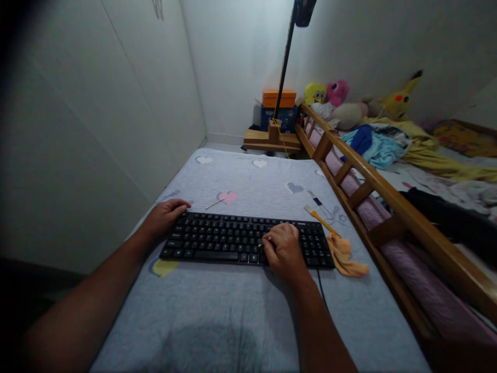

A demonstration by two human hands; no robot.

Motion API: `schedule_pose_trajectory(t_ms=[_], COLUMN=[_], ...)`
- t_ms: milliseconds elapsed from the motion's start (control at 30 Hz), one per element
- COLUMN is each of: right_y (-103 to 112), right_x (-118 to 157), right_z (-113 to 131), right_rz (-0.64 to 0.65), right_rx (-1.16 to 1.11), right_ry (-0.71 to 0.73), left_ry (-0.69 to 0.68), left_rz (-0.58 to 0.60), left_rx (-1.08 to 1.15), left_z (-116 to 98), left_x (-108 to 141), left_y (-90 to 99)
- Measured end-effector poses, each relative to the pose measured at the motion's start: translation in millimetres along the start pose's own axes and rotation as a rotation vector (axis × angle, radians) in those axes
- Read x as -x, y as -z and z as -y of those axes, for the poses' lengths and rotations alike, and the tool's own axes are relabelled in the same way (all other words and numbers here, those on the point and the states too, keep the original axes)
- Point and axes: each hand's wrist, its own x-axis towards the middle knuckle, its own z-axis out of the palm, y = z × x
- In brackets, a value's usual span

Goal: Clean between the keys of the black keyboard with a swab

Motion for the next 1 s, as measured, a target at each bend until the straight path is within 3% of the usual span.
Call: schedule_pose_trajectory(t_ms=[1000], right_y=[-2], right_x=[-1], right_z=[14], right_rz=[0.109], right_rx=[-0.088], right_ry=[0.054], left_ry=[0.012], left_rz=[-0.008], left_rx=[0.020], left_z=[0], left_x=[1], left_y=[-1.1])
